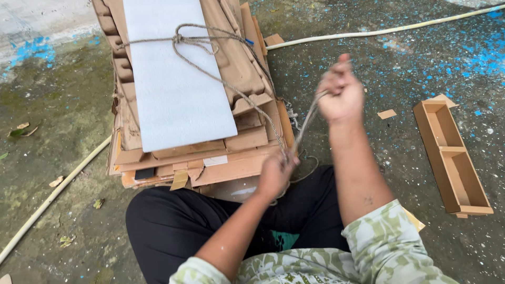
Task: The person sits on the ground and stacks flattened cardboard pieces and molded cardboard trays into a pile, places a white foam sheet on top, then wraps rope around the stack and ties knots to secure it into a bundle, tightening the rope at the end.
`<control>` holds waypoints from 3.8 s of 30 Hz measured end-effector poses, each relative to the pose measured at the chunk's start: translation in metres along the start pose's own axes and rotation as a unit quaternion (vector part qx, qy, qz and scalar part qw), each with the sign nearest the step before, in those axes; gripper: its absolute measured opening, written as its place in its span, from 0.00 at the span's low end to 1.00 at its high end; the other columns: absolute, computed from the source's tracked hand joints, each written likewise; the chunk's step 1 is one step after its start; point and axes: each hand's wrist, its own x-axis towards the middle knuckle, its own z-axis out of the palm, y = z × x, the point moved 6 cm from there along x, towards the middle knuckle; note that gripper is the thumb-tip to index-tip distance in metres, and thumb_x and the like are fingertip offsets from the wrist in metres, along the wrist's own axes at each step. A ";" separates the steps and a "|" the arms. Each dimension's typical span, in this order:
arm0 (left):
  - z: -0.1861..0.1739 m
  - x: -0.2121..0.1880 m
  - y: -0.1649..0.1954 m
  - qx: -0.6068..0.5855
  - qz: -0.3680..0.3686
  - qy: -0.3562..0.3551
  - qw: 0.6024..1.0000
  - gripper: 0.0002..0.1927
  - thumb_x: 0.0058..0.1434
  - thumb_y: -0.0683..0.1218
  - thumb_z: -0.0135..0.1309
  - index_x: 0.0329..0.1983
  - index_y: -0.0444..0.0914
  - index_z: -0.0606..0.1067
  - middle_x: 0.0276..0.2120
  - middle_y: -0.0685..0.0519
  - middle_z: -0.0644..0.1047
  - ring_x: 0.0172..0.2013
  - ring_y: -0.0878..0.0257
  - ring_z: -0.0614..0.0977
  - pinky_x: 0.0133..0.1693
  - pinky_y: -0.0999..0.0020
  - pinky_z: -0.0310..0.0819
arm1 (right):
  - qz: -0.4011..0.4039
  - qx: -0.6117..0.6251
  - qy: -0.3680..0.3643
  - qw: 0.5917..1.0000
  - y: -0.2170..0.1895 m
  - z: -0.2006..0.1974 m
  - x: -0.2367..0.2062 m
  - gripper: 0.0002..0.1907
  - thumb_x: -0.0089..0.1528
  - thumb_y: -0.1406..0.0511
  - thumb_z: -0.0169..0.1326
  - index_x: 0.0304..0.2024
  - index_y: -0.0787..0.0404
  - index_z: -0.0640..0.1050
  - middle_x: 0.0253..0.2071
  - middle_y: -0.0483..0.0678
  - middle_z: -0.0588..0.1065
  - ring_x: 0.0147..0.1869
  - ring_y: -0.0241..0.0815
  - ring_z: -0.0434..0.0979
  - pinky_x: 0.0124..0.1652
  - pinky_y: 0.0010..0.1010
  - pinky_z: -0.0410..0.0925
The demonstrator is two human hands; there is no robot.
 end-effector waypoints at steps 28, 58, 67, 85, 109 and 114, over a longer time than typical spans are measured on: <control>0.078 0.060 -0.012 -0.124 -0.006 -0.256 0.959 0.19 0.71 0.54 0.59 0.50 0.32 0.81 0.31 0.49 0.83 0.35 0.65 0.82 0.41 0.67 0.78 | -0.048 -0.092 0.096 0.990 -0.060 -0.066 -0.018 0.18 0.77 0.57 0.46 0.39 0.62 0.75 0.40 0.55 0.77 0.34 0.40 0.79 0.37 0.26 0.76; 0.058 0.061 -0.007 -0.025 -0.087 -0.158 0.983 0.18 0.72 0.55 0.48 0.42 0.35 0.77 0.21 0.51 0.80 0.24 0.63 0.80 0.32 0.63 0.74 | -0.025 -0.187 0.032 0.981 -0.052 -0.008 -0.020 0.16 0.70 0.53 0.50 0.40 0.59 0.75 0.33 0.47 0.72 0.30 0.37 0.67 0.22 0.22 0.62; 0.041 0.101 -0.012 -0.052 -0.118 -0.307 0.943 0.19 0.73 0.50 0.45 0.38 0.31 0.78 0.18 0.51 0.78 0.21 0.63 0.80 0.27 0.67 0.72 | 0.272 -0.602 -0.100 0.744 0.035 -0.082 -0.095 0.17 0.64 0.57 0.64 0.43 0.64 0.79 0.34 0.47 0.79 0.38 0.35 0.76 0.40 0.25 0.68; 0.011 0.059 -0.039 -0.211 -0.177 -0.255 0.927 0.09 0.68 0.46 0.57 0.41 0.33 0.78 0.25 0.55 0.76 0.23 0.71 0.75 0.26 0.72 0.71 | -0.039 -0.247 0.215 0.944 -0.053 -0.117 -0.066 0.16 0.71 0.52 0.46 0.48 0.56 0.76 0.36 0.45 0.77 0.35 0.41 0.76 0.33 0.35 0.71; -0.041 0.058 0.004 -0.526 -0.186 -0.095 0.824 0.14 0.75 0.48 0.38 0.35 0.36 0.66 0.52 0.36 0.76 0.50 0.47 0.83 0.45 0.54 0.84 | 0.291 -0.900 0.085 0.314 0.002 -0.118 -0.072 0.29 0.64 0.46 0.55 0.26 0.64 0.84 0.23 0.53 0.81 0.23 0.39 0.78 0.30 0.32 0.68; -0.035 0.062 -0.010 -0.463 -0.182 -0.099 0.862 0.14 0.74 0.51 0.43 0.45 0.36 0.72 0.49 0.43 0.79 0.45 0.57 0.83 0.39 0.65 0.80 | 0.165 -0.717 0.165 0.656 -0.018 -0.106 -0.051 0.28 0.68 0.49 0.55 0.37 0.70 0.84 0.30 0.55 0.78 0.28 0.45 0.70 0.32 0.42 0.62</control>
